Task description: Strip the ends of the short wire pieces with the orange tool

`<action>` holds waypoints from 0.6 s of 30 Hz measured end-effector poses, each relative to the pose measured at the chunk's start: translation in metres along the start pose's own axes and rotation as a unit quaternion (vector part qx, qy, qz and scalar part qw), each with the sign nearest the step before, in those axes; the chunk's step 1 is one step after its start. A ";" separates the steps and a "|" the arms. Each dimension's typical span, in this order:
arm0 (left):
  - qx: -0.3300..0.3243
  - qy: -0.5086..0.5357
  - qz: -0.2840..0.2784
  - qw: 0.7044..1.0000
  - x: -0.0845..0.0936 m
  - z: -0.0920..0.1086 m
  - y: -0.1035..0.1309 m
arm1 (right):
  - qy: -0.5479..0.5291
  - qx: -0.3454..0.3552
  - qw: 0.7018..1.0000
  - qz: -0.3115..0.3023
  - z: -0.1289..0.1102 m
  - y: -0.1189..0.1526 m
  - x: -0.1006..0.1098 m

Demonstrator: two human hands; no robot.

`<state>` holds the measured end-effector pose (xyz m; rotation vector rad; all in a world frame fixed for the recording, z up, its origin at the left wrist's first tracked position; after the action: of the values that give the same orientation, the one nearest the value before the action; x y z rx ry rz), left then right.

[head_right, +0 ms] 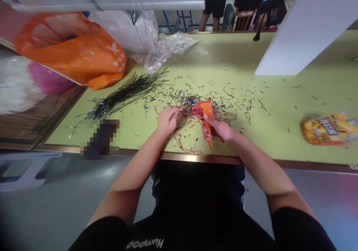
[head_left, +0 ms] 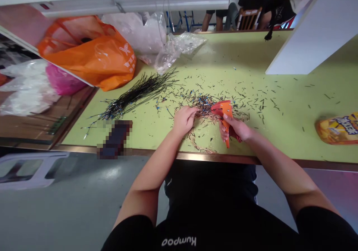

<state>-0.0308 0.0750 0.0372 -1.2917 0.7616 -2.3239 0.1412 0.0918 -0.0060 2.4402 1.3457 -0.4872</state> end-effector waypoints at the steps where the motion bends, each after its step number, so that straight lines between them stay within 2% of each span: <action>1: 0.004 -0.002 0.000 1.000 0.001 0.001 -0.001 | 0.006 0.004 1.000 0.006 0.000 0.000 0.000; 4: 0.012 -0.013 -0.022 1.000 0.000 0.008 -0.002 | 0.025 0.007 0.999 0.030 0.003 -0.002 0.002; 8: 0.020 -0.041 -0.074 0.996 -0.013 0.016 0.000 | 0.052 0.012 0.996 0.066 0.005 -0.003 0.004; 12: 0.025 -0.057 -0.067 0.996 -0.017 0.017 0.003 | 0.058 0.030 0.993 0.095 0.004 -0.003 0.002; 16: 0.040 -0.053 -0.087 0.994 -0.021 0.016 0.004 | 0.039 0.047 0.989 0.138 0.005 -0.003 0.005; 18: 0.039 -0.044 -0.083 0.995 -0.019 0.018 0.003 | 0.036 0.050 0.989 0.134 0.006 -0.005 0.004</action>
<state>-0.0055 0.0783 0.0303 -1.4596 0.5486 -2.3799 0.1381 0.0944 -0.0139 2.6916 1.0168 -0.4115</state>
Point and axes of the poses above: each hand's wrist, its own y-axis away from the middle knuckle, its own x-axis out of the back of the hand, z = x × y, the point moved 10 cm from there along -y, towards the middle knuckle, and after that the axes turned 8 degrees about x, right-handed, at the moved point
